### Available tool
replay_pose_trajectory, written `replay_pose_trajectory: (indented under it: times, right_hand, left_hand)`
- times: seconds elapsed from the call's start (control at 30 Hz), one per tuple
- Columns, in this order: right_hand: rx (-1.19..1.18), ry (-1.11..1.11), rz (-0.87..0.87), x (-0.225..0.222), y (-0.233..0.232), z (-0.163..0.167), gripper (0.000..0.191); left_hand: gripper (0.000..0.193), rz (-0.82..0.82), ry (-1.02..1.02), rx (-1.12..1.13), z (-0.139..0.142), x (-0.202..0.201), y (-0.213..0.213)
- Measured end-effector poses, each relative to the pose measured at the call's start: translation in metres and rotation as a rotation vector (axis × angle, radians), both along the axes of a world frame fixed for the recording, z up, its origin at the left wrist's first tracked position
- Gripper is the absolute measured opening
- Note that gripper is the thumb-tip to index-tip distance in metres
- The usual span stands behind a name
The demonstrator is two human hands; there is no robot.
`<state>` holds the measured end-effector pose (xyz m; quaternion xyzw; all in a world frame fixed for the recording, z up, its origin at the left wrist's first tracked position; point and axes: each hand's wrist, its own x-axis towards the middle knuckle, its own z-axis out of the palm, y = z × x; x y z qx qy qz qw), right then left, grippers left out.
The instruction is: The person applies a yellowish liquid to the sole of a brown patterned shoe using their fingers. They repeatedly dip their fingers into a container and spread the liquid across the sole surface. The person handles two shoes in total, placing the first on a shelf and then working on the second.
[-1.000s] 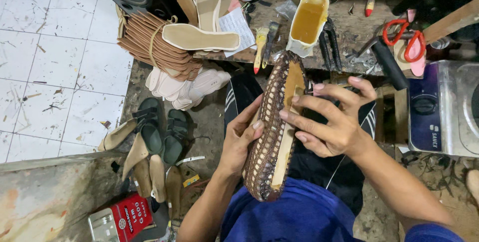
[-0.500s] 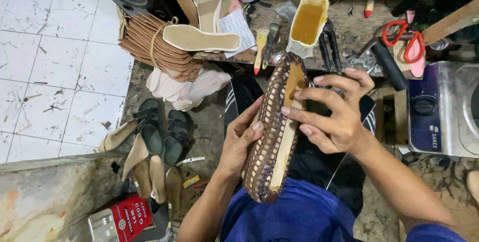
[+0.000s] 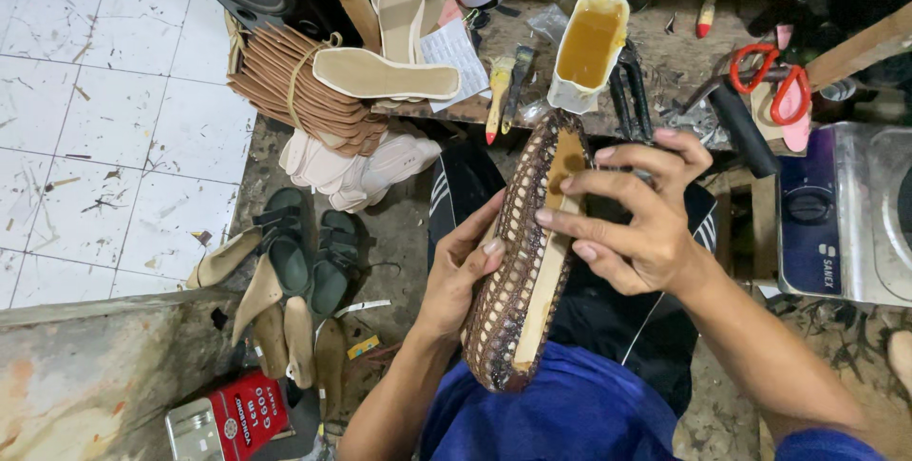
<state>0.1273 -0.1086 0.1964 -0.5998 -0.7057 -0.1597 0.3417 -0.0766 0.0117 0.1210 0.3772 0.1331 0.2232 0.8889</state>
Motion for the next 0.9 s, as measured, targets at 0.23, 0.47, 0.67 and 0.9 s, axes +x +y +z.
replay_pose_trajectory:
  times: [0.23, 0.47, 0.67, 0.9]
  right_hand:
    - [0.019, -0.004, 0.045, -0.001, 0.006, 0.006, 0.032]
    - [-0.027, 0.458, -0.153, 0.043, 0.037, -0.007, 0.032]
    - [-0.264, 0.246, -0.362, 0.114, 0.079, -0.063, 0.049]
    - [-0.383, -0.042, -0.439, 0.127, 0.093, -0.084, 0.047]
  left_hand:
    - [0.074, 0.006, 0.012, 0.026, -0.003, 0.001, 0.001]
    - [0.072, -0.027, -0.038, -0.124, -0.003, -0.001, -0.003]
    - [0.064, 0.019, -0.108, -0.496, -0.037, -0.018, -0.007]
    - [0.069, -0.025, -0.107, -0.677, -0.055, -0.025, -0.001]
